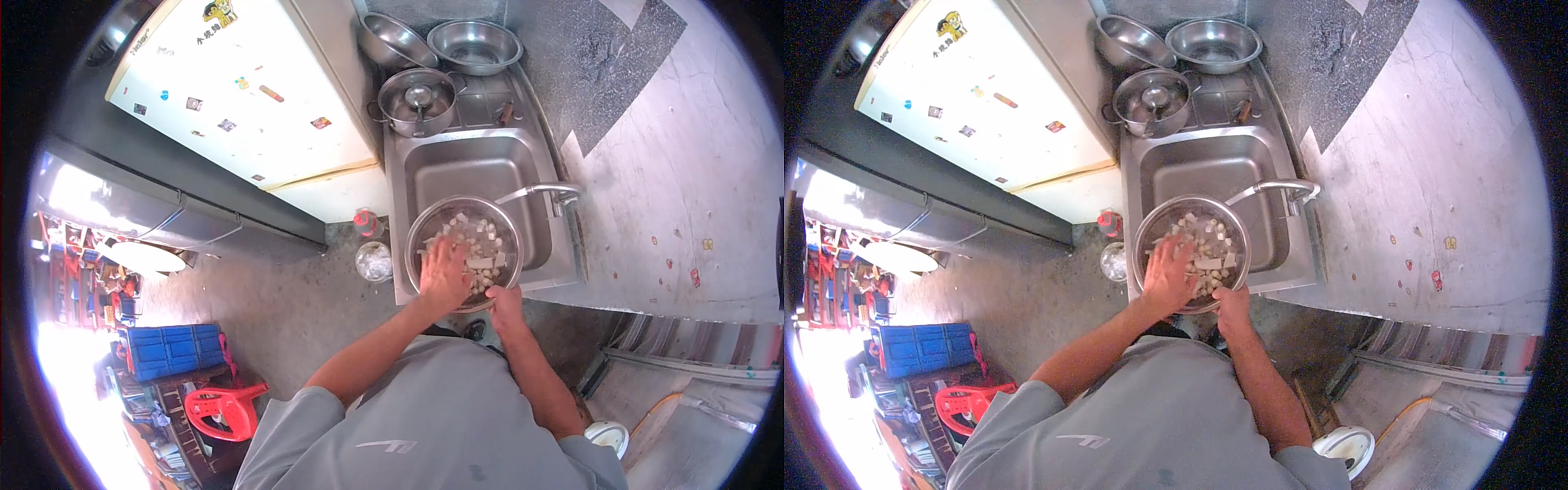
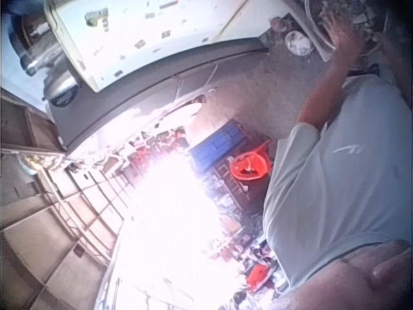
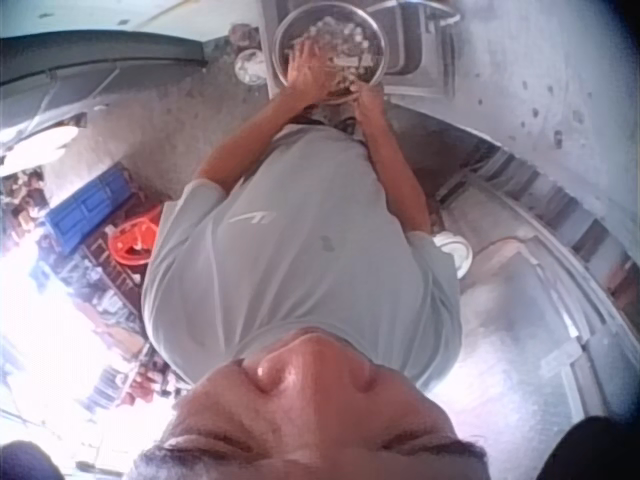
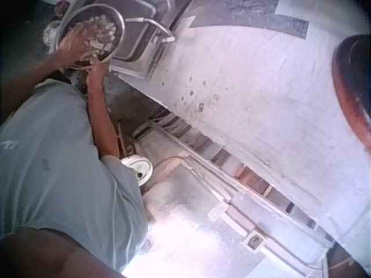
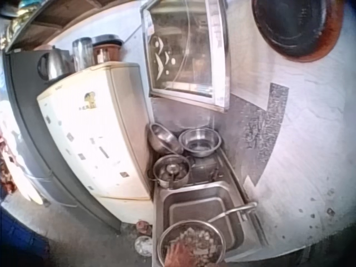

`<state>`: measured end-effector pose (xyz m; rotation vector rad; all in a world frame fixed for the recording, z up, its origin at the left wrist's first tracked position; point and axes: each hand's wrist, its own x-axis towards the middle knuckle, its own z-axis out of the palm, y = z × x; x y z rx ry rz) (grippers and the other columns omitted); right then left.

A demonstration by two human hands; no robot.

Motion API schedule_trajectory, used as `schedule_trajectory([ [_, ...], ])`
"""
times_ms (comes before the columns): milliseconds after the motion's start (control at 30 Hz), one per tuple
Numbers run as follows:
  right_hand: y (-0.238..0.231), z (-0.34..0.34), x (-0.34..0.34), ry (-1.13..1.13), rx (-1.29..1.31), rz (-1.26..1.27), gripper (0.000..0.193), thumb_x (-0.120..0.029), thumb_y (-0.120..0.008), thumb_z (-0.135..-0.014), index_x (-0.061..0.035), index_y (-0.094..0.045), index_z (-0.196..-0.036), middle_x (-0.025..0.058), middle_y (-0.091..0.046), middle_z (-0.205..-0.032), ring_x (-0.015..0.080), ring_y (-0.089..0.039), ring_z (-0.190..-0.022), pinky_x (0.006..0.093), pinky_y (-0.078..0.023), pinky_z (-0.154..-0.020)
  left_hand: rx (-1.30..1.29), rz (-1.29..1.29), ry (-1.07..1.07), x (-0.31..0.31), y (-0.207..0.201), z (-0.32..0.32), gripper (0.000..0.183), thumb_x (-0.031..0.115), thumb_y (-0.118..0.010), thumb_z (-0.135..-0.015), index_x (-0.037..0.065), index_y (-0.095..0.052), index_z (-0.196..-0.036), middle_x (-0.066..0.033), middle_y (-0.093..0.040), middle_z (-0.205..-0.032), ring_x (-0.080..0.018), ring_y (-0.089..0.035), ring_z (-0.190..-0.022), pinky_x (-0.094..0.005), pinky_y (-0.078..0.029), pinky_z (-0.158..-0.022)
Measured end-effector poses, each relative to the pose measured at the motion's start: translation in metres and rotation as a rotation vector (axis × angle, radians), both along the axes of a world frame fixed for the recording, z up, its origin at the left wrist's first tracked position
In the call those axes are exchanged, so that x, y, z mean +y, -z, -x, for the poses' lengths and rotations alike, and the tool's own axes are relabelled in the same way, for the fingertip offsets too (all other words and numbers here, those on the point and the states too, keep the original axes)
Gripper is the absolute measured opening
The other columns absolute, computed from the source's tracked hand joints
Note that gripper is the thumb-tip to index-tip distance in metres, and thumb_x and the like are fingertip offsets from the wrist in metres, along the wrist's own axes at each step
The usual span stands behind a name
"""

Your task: The person rinses a wok in a sink, moves it to a counter, then rinses and sorts through pieces of food in a metal bowl before adding them to a pot of water on a burner and finally washing the empty metal bowl.

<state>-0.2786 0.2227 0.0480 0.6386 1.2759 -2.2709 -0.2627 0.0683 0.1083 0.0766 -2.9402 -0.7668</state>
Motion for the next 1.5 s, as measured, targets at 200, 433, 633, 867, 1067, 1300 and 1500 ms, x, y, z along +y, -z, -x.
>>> schedule_trajectory([
  [200,-0.016,0.0,-0.001,-0.068,-0.012,-0.078,0.044,0.007,-0.053,-0.064,0.0032,-0.054,-0.107,0.0091,-0.061,-0.09,0.0188,-0.061,-0.07,0.0282,-0.047,-0.052,-0.228,-0.025,-0.136,-0.009,0.011,0.021,0.083,0.029,-0.07,-0.077,0.007,-0.023,-0.142,-0.029,-0.034,-0.132,-0.0454,-0.032,-0.127,-0.0535,-0.038,-0.099],
  [433,-0.014,0.002,-0.007,0.011,-0.038,-0.08,0.042,0.008,-0.052,-0.065,-0.0002,-0.052,-0.107,0.0053,-0.056,-0.083,0.0136,-0.053,-0.054,0.0253,-0.035,-0.037,-0.337,-0.137,-0.03,0.008,0.016,0.03,0.063,0.026,-0.066,-0.079,0.016,-0.037,-0.135,-0.0271,-0.047,-0.119,-0.0454,-0.057,-0.101,-0.0511,-0.048,-0.084],
  [633,-0.008,0.002,-0.001,-0.011,-0.036,-0.051,0.045,0.008,-0.052,-0.064,-0.0008,-0.052,-0.108,0.0049,-0.057,-0.086,0.0145,-0.056,-0.059,0.0252,-0.037,-0.038,-0.193,-0.241,0.019,0.007,0.032,0.038,0.05,0.012,-0.059,-0.081,0.014,-0.045,-0.129,-0.0224,-0.056,-0.111,-0.0446,-0.058,-0.097,-0.0483,-0.051,-0.079],
  [867,-0.012,0.001,0.001,-0.008,-0.043,-0.053,0.047,0.008,-0.053,-0.063,-0.0023,-0.052,-0.109,0.004,-0.058,-0.088,0.0149,-0.056,-0.06,0.0259,-0.039,-0.04,-0.013,-0.15,0.093,0.003,0.023,0.036,0.051,0.012,-0.061,-0.078,0.017,-0.049,-0.128,-0.0191,-0.049,-0.126,-0.0418,-0.047,-0.117,-0.0504,-0.041,-0.097],
  [1067,-0.004,0.002,0.005,-0.08,-0.036,-0.062,0.047,0.007,-0.052,-0.063,-0.0026,-0.051,-0.108,0.0037,-0.058,-0.088,0.0149,-0.057,-0.061,0.0259,-0.04,-0.04,-0.137,0.097,0.455,0.005,0.02,0.021,0.046,0.018,-0.065,-0.074,0.021,-0.056,-0.12,-0.0107,-0.042,-0.136,-0.0355,-0.026,-0.136,-0.0592,-0.023,-0.108],
  [1300,-0.007,0.001,0.003,0.013,-0.05,-0.096,0.048,0.005,-0.053,-0.062,-0.0023,-0.051,-0.109,0.0033,-0.058,-0.087,0.0148,-0.056,-0.062,0.0257,-0.04,-0.041,-0.248,0.217,0.468,-0.023,0.011,0.005,0.034,0.015,-0.066,-0.073,0.007,-0.062,-0.106,-0.0185,-0.038,-0.137,-0.0393,-0.026,-0.135,-0.0538,-0.023,-0.11],
  [1500,-0.013,0.006,-0.001,-0.001,-0.026,-0.015,0.049,0.006,-0.053,-0.062,-0.0011,-0.051,-0.111,0.0041,-0.058,-0.09,0.0155,-0.058,-0.065,0.0261,-0.042,-0.043,-0.101,-0.059,0.004,-0.016,0.019,-0.005,0.073,0.021,-0.067,-0.075,-0.002,-0.031,-0.134,-0.0303,-0.027,-0.138,-0.0465,-0.025,-0.133,-0.049,-0.025,-0.11],
])
